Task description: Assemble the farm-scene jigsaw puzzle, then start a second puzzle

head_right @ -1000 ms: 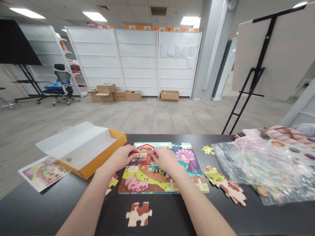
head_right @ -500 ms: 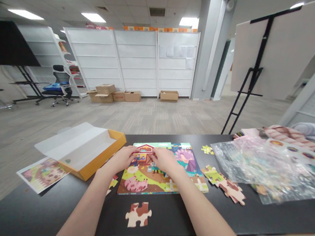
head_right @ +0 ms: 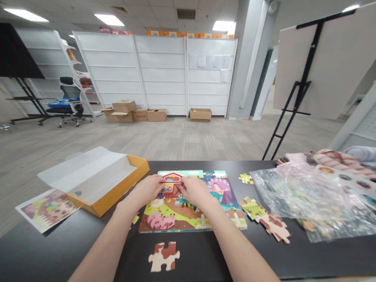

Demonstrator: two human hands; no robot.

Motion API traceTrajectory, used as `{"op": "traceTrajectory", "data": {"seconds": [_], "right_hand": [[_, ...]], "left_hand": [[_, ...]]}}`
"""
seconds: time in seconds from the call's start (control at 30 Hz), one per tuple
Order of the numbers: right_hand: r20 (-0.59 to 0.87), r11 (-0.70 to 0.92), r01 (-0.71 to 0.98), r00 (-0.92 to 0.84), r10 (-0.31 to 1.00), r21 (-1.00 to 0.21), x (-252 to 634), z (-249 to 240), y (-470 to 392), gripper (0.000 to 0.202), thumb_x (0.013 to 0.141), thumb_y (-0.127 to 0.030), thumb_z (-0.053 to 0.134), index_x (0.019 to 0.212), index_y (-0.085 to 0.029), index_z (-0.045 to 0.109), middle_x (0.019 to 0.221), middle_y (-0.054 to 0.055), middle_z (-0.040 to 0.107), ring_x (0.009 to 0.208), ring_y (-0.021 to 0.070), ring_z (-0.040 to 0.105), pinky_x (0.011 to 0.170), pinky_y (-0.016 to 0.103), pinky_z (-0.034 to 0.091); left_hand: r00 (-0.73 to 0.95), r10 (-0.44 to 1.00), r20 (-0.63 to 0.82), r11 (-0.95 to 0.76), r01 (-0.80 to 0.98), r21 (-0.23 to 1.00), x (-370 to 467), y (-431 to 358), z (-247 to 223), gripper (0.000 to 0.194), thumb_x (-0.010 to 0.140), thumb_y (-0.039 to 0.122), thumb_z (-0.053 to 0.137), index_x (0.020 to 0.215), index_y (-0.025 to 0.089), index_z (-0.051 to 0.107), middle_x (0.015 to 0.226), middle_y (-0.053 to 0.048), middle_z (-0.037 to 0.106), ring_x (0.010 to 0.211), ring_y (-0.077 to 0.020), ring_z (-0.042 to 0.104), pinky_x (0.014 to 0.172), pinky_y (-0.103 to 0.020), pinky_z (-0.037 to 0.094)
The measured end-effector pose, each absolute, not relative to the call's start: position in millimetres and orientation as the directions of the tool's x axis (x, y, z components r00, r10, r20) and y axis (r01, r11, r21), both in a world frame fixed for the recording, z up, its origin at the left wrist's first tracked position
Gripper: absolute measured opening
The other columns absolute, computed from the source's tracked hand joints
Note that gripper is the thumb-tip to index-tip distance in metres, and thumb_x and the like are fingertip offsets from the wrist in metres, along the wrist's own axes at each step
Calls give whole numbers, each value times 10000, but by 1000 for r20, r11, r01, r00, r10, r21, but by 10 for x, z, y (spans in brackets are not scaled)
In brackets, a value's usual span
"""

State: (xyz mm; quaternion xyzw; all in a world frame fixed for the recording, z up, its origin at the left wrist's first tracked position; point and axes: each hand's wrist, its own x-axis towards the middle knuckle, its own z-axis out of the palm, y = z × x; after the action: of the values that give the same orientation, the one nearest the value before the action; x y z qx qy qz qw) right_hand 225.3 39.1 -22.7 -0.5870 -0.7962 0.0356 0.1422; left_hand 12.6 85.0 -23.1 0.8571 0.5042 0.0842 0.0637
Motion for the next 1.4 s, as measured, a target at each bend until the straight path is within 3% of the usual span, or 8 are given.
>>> {"op": "traceTrajectory", "data": {"seconds": [0.4, 0.57, 0.7, 0.77, 0.97, 1.07, 1.27, 1.4], "right_hand": [[148, 277, 940, -250, 957, -197, 2302, 41, 245, 224, 982, -357, 524, 1002, -192, 674, 986, 82, 724, 876, 203, 666, 692, 262, 394], [327, 147, 936, -37, 944, -320, 2719, 86, -290, 231, 988, -330, 487, 1087, -227, 669, 1040, 50, 724, 928, 183, 657, 789, 261, 429], [305, -160, 959, 229, 924, -236, 3419, -55, -820, 230, 936, -340, 529, 982, -200, 705, 1026, 95, 719, 984, 254, 646, 808, 314, 444], [260, -239, 956, 277, 925, -170, 3736, -100, -1052, 231, 916, -326, 530, 977, -192, 709, 1007, 111, 718, 957, 271, 652, 790, 332, 451], [182, -251, 949, 286, 941, -190, 4057, -163, -1508, 281, 897, -436, 536, 958, -226, 713, 991, 96, 732, 927, 278, 660, 788, 349, 460], [176, -252, 941, 293, 940, -226, 4060, -174, -1553, 293, 854, -430, 586, 1014, -219, 710, 1041, 100, 737, 953, 278, 659, 791, 340, 458], [141, -277, 935, 311, 940, -222, 4190, -196, -1417, 235, 796, -370, 607, 917, -187, 694, 872, 90, 734, 797, 244, 667, 685, 304, 437], [131, -303, 912, 348, 928, -277, 4307, -256, -1337, 330, 741, -302, 636, 1034, -152, 647, 880, 89, 730, 789, 227, 672, 675, 284, 449]], "left_hand": [[496, 865, 74, -502, 851, 155, 169, 825, -232, 260, 950, 225, 467, 1109, 169, 665, 1187, -146, 669, 1131, -251, 631, 984, -338, 469], [503, 860, 90, -511, 848, 142, 181, 806, -251, 306, 956, 277, 468, 1170, 147, 644, 1309, -179, 602, 1250, -302, 544, 1020, -399, 451], [507, 851, 136, -523, 838, 155, 223, 782, -217, 367, 952, 256, 448, 1269, 144, 596, 1377, -184, 559, 1273, -315, 516, 1018, -441, 458], [526, 832, 175, -553, 812, 186, 243, 767, -187, 360, 944, 248, 453, 1250, 152, 614, 1369, -164, 571, 1259, -303, 526, 1022, -430, 463], [532, 771, 349, -627, 730, 272, 251, 738, -107, 318, 945, 292, 452, 1132, 194, 690, 1329, -98, 607, 1237, -257, 541, 1082, -391, 439], [540, 758, 366, -642, 715, 277, 229, 733, -93, 323, 939, 279, 446, 1122, 193, 698, 1298, -94, 628, 1230, -247, 545, 1098, -382, 430], [552, 752, 360, -654, 692, 306, 196, 714, -82, 302, 922, 262, 459, 1083, 201, 707, 1244, -85, 656, 1187, -238, 571, 1075, -374, 451], [548, 754, 362, -652, 688, 318, 209, 687, -47, 302, 923, 254, 458, 1090, 196, 704, 1259, -90, 651, 1198, -242, 566, 1073, -372, 448]]}}
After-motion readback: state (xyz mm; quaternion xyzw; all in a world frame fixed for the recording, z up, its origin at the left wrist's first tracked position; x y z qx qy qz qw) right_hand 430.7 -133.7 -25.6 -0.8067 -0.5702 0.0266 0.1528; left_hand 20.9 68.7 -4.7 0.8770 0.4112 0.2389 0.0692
